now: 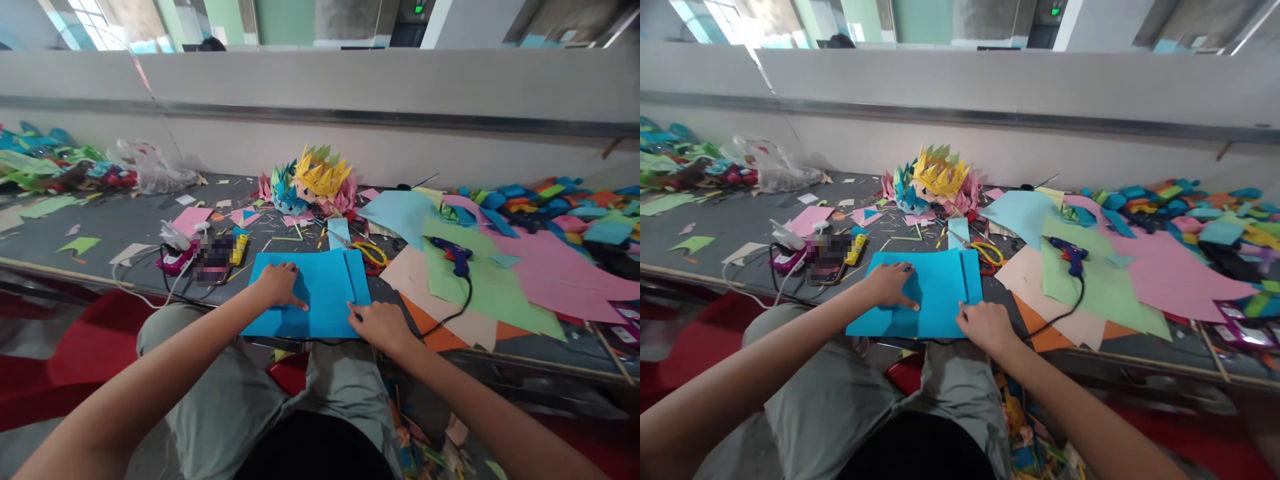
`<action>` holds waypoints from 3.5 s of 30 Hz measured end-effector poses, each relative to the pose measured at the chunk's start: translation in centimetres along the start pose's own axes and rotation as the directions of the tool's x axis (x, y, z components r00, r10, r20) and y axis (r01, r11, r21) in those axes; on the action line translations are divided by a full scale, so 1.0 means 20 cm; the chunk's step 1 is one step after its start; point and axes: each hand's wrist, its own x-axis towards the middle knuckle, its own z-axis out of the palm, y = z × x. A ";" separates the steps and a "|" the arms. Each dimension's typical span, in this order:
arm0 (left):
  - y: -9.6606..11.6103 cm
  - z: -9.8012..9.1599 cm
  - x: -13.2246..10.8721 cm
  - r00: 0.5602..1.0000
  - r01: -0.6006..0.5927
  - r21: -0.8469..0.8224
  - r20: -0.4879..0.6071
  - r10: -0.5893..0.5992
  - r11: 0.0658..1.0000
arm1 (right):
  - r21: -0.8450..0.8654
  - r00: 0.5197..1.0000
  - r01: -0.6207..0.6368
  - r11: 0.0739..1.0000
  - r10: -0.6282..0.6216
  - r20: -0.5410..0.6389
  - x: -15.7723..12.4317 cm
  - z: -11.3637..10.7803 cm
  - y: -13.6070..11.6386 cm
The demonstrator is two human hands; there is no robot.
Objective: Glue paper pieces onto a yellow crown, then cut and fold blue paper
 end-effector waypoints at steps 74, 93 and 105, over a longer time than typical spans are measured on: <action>-0.07 -0.01 -0.17 0.999 -0.031 0.050 -0.022 0.033 0.998 | 0.393 0.976 -0.215 0.894 0.209 0.057 0.04 0.09 0.19; 0.18 0.19 -0.03 0.853 -0.274 -0.123 -0.489 0.182 0.954 | 0.669 0.853 0.150 0.728 0.246 -0.459 0.04 0.29 0.30; 0.12 0.34 -0.23 0.893 -0.366 -0.503 -0.428 0.142 0.783 | 0.655 0.930 0.367 0.661 -0.286 -0.232 0.02 0.22 0.30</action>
